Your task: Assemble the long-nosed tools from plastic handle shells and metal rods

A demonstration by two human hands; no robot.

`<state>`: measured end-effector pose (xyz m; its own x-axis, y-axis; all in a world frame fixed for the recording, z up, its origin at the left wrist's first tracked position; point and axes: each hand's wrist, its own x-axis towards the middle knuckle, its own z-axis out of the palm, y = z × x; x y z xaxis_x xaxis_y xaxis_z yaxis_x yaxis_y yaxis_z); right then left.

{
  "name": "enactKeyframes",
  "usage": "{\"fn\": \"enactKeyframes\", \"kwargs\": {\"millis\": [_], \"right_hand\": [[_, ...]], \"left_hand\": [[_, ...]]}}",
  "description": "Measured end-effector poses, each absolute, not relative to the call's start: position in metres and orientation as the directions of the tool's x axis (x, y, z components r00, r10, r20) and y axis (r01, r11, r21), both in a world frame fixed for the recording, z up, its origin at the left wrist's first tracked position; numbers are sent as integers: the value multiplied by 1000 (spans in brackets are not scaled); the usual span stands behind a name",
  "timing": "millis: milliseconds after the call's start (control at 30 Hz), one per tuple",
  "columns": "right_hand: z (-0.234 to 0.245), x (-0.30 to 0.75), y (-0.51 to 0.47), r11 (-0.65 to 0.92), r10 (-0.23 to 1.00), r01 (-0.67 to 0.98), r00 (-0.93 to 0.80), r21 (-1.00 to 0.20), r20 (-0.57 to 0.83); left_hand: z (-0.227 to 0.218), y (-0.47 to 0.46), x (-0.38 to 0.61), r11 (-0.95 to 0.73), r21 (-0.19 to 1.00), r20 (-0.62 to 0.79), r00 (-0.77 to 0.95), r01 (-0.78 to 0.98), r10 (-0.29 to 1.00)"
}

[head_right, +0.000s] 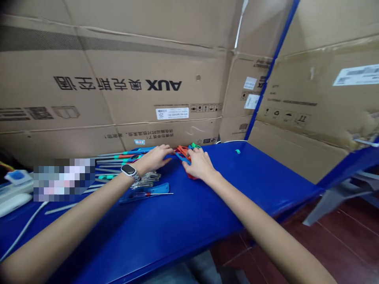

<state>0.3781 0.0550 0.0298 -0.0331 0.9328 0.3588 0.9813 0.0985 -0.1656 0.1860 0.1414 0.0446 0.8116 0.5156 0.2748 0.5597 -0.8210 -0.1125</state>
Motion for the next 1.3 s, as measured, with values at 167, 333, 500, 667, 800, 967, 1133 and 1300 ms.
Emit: {"fn": "enactKeyframes", "kwargs": {"millis": [167,333,500,667,800,967,1133,1300], "right_hand": [[17,374,43,5,956,990,37,-143,292],[18,377,52,-1,955,985,52,-171,292],[17,383,58,65,953,981,-8,-181,303],[13,384,59,161,923,970,-82,-182,376],[15,379,59,269,883,926,-127,-264,452],[19,357,59,401,881,744,-153,-534,449],[17,316,58,490,862,628,-246,-605,442],[9,285,55,560,818,609,-299,-562,491]], "left_hand": [[34,150,219,-832,-171,203,845,528,494],[25,159,229,-845,-181,176,862,503,475],[24,163,224,-865,-163,197,875,474,443],[34,156,203,-875,-173,268,876,453,401],[47,141,176,-879,-116,353,846,463,400],[54,114,133,-871,37,445,773,490,453],[41,89,88,-825,184,479,684,535,550],[30,70,40,-694,309,433,554,650,711]]}}
